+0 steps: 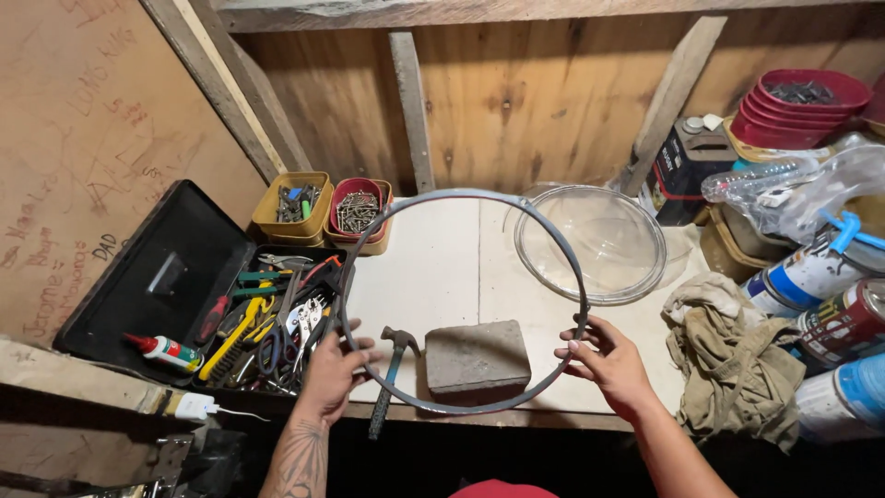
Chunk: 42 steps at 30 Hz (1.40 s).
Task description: Straightening a metal drum hoop by tapping it with a hammer against a stone block.
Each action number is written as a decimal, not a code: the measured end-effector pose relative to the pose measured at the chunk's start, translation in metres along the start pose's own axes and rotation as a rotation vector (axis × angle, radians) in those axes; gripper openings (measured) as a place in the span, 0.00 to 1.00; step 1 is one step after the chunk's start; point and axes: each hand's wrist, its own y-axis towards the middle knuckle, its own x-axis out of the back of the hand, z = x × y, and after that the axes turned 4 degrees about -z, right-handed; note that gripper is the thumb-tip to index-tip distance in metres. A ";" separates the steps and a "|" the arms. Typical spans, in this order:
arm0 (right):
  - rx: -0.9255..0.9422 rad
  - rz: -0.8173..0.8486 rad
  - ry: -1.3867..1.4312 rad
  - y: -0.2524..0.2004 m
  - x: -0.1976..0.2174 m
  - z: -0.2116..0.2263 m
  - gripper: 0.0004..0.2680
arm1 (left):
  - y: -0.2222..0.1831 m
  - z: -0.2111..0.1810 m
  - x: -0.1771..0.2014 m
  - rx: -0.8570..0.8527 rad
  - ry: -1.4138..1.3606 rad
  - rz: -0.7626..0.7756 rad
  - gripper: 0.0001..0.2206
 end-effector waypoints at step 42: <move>0.148 0.045 0.100 -0.003 0.011 0.016 0.19 | -0.010 -0.013 -0.003 -0.363 -0.113 -0.016 0.29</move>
